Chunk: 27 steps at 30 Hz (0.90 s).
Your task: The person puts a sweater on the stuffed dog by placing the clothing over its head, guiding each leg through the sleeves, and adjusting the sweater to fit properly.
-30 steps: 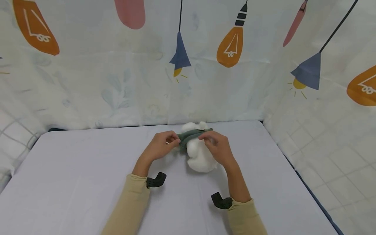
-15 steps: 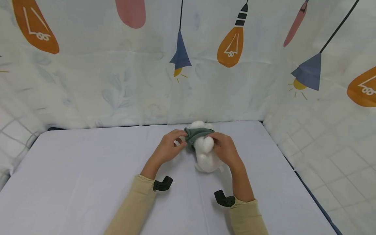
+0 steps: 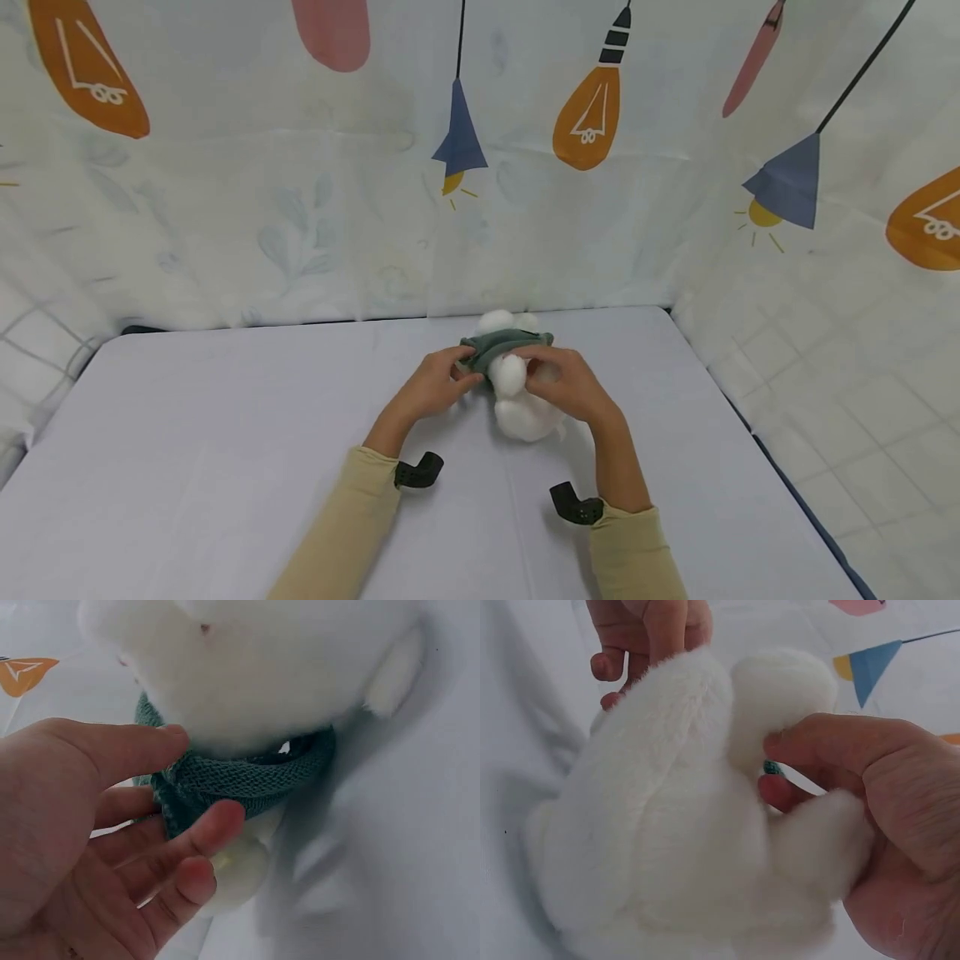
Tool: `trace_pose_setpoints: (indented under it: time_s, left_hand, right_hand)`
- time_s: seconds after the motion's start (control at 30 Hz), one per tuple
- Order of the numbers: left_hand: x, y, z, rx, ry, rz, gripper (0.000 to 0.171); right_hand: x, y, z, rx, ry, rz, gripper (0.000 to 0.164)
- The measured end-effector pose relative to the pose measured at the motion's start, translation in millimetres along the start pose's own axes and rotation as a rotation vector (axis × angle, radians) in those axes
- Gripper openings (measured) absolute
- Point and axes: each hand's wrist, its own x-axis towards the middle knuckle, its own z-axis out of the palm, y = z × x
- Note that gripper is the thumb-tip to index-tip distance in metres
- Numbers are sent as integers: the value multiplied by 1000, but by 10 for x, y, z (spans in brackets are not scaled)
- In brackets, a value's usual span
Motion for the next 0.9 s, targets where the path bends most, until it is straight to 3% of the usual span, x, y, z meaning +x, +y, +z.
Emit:
trace_pose_setpoints:
  time_s: [0.1,0.4,0.63,0.8,0.9]
  left_hand:
    - [15,-1,42,-6,-7,0,44]
    - [42,-14,172,-86,62,95,29]
    - [54,9,123,-330,-17,47,18]
    - [36,64,9,-490,-2,-5,18]
    - [21,108,-54,-554,14,-18,21]
  right_hand:
    - [-2,14,4,-31,-23,-7,38]
    - [11,37,8,-65,-82,16,43]
    - [52,18,54,-150,-70,24,31]
    - [91,-41,116,-249,-10,28,12]
    - [117,-80,162,-328,42,44,24]
